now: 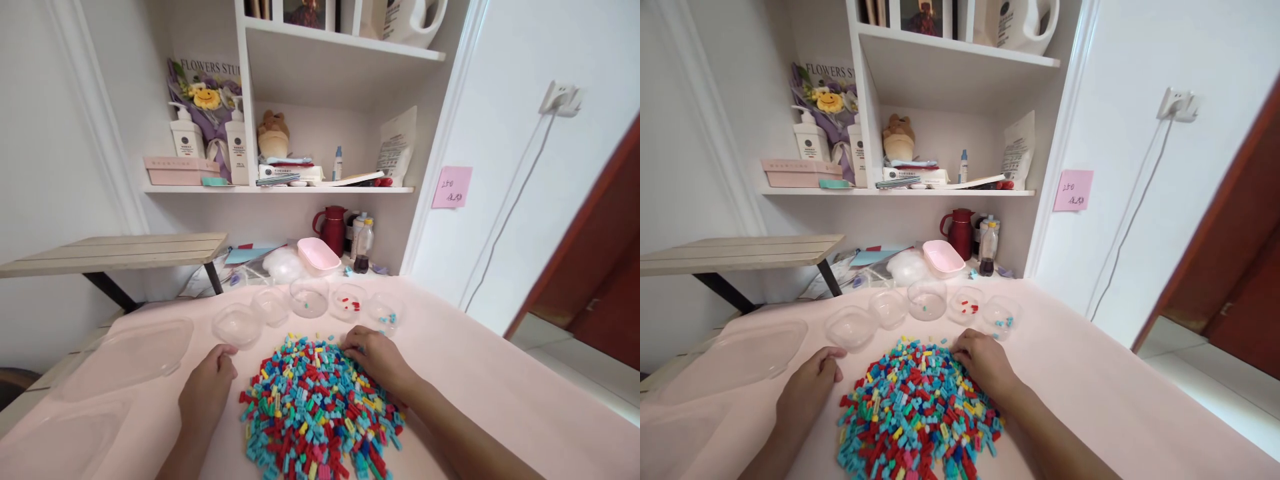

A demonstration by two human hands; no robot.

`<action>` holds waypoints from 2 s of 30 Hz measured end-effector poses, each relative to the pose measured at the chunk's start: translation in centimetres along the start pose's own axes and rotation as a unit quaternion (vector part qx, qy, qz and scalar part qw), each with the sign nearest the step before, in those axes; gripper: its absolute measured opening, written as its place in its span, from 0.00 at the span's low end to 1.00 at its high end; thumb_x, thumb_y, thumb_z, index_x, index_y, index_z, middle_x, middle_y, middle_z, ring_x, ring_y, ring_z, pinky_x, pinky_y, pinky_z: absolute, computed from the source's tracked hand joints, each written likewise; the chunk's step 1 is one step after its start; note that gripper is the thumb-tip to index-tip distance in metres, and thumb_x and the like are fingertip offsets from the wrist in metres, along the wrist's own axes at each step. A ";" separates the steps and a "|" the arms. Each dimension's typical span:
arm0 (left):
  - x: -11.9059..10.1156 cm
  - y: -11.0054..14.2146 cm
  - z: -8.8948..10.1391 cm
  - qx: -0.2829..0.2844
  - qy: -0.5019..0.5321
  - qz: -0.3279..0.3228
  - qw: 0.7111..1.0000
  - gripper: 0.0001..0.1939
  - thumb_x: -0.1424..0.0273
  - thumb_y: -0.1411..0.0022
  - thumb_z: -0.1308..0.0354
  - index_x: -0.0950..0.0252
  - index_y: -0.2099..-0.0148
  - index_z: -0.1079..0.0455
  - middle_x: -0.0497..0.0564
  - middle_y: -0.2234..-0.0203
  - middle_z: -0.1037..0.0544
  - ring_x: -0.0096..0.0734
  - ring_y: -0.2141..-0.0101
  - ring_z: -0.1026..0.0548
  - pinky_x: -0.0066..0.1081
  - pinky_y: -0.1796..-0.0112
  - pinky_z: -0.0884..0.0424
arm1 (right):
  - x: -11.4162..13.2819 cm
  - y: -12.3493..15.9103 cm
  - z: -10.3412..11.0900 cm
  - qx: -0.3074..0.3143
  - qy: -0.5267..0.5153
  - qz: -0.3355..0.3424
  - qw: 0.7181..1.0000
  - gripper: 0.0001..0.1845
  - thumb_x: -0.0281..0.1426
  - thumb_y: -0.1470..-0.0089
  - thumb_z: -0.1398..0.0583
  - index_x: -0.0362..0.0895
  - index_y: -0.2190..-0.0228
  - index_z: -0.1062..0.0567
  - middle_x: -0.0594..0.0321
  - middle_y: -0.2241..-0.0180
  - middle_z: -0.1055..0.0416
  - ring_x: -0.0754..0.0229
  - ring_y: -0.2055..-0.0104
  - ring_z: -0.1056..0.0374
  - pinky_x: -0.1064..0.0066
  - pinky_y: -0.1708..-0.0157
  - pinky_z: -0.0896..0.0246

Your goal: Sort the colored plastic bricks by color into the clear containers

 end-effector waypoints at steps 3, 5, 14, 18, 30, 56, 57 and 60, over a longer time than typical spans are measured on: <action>-0.1 0.1 0.1 -0.002 -0.002 0.004 1.000 0.14 0.68 0.41 0.55 0.54 0.59 0.30 0.42 0.72 0.21 0.33 0.68 0.25 0.28 0.70 0.38 | 0.1 0.0 -0.1 -0.006 0.022 -0.007 1.000 0.09 0.31 0.47 0.43 0.50 0.68 0.21 0.63 0.61 0.25 0.58 0.61 0.30 0.70 0.61 0.40; -0.2 0.2 0.1 -0.001 -0.002 0.006 1.000 0.14 0.68 0.41 0.55 0.54 0.58 0.30 0.42 0.72 0.21 0.33 0.68 0.25 0.28 0.70 0.38 | 0.2 -0.1 0.1 -0.022 0.019 -0.011 1.000 0.09 0.31 0.47 0.43 0.49 0.70 0.22 0.63 0.62 0.25 0.57 0.61 0.30 0.70 0.61 0.40; 0.0 0.4 0.1 0.007 0.017 0.006 1.000 0.15 0.68 0.40 0.57 0.53 0.58 0.30 0.42 0.72 0.21 0.32 0.68 0.25 0.28 0.70 0.39 | -1.2 0.1 1.0 -0.072 -0.271 -0.104 0.954 0.11 0.37 0.50 0.43 0.43 0.72 0.23 0.61 0.74 0.26 0.58 0.69 0.30 0.70 0.70 0.38; 0.1 0.5 0.2 0.001 0.027 0.005 1.000 0.14 0.68 0.40 0.56 0.54 0.59 0.30 0.43 0.73 0.21 0.33 0.69 0.25 0.28 0.70 0.39 | -0.5 -1.4 1.2 -0.049 -0.335 -0.124 0.933 0.12 0.38 0.51 0.42 0.43 0.71 0.25 0.64 0.76 0.28 0.61 0.75 0.31 0.74 0.79 0.43; -0.1 0.9 0.7 -0.011 0.042 -0.004 0.999 0.13 0.68 0.41 0.54 0.54 0.61 0.29 0.43 0.74 0.21 0.33 0.69 0.24 0.27 0.71 0.39 | 1.5 -9.7 6.1 -0.194 -0.364 -0.102 0.905 0.14 0.32 0.53 0.44 0.43 0.62 0.29 0.62 0.69 0.27 0.64 0.76 0.28 0.76 0.78 0.40; 0.9 -1.2 -0.7 0.020 -0.017 -0.012 1.000 0.14 0.65 0.41 0.57 0.53 0.57 0.33 0.40 0.72 0.22 0.32 0.68 0.25 0.28 0.68 0.37 | -1.7 0.2 1.3 0.000 -0.030 -0.033 0.999 0.10 0.29 0.51 0.39 0.53 0.68 0.20 0.65 0.63 0.30 0.62 0.65 0.31 0.72 0.65 0.41; 0.8 -1.1 -0.7 0.022 -0.018 -0.011 1.000 0.14 0.65 0.41 0.57 0.53 0.57 0.33 0.40 0.72 0.23 0.32 0.68 0.25 0.28 0.69 0.37 | -1.6 0.3 1.1 0.005 -0.030 -0.029 0.999 0.11 0.28 0.52 0.39 0.54 0.68 0.20 0.65 0.62 0.30 0.62 0.65 0.31 0.72 0.65 0.41; 0.6 -0.8 -0.6 0.019 -0.019 -0.006 1.000 0.14 0.65 0.41 0.58 0.53 0.57 0.33 0.40 0.72 0.23 0.32 0.68 0.25 0.28 0.69 0.37 | -1.6 0.3 0.6 0.015 -0.023 -0.032 0.999 0.11 0.29 0.53 0.38 0.55 0.67 0.20 0.66 0.61 0.29 0.61 0.63 0.30 0.72 0.65 0.41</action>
Point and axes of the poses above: each hand's wrist, its own y-axis away from the middle knuckle, its own z-axis out of the back of the hand, x = y × z, the point moved 10 cm from there along -y, towards the middle knuckle
